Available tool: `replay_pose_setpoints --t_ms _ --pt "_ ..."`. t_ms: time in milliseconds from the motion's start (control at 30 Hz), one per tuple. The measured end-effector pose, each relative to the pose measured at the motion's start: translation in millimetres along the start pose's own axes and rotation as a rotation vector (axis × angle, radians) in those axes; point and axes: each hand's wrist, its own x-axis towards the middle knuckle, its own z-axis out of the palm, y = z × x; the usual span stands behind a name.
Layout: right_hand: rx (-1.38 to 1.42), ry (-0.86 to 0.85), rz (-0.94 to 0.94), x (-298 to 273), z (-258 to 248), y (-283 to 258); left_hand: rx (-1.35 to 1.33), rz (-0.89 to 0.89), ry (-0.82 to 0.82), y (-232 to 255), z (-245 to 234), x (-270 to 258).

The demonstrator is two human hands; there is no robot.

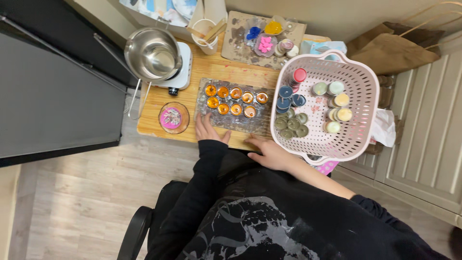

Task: The person sorts and arranges small tealight candles, moving them from a glass plate into a pink plastic basket and onto a wooden table surface by hand.

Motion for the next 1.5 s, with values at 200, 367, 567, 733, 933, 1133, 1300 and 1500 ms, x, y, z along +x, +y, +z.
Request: replay_pose_setpoints --t_ms 200,367,567,733,933,1133,1300,1500 --pt "-0.202 -0.151 0.100 14.2 24.8 22.7 -0.010 0.003 -0.036 -12.7 4.6 2.8" --pt "-0.259 -0.172 0.159 18.6 27.5 22.4 0.021 0.025 -0.043 -13.9 2.9 6.0" --pt "-0.308 -0.166 0.140 22.4 31.3 24.0 0.058 0.022 -0.039 -16.8 8.9 8.9" --pt "-0.280 -0.167 0.210 25.6 32.9 24.0 0.088 0.035 -0.011 -17.4 12.5 12.2" --pt "-0.272 -0.038 0.158 32.6 36.4 29.9 0.085 0.029 -0.025 -12.0 16.9 24.6" --pt "-0.289 0.049 0.194 40.9 37.6 30.6 0.094 0.006 -0.079 -9.1 22.3 40.7" --pt "-0.297 0.123 0.177 46.6 38.4 29.8 0.097 -0.001 -0.082 -5.2 29.7 49.8" --pt "-0.275 0.146 0.201 51.3 37.5 29.4 0.106 -0.005 -0.084 -3.5 37.1 58.2"
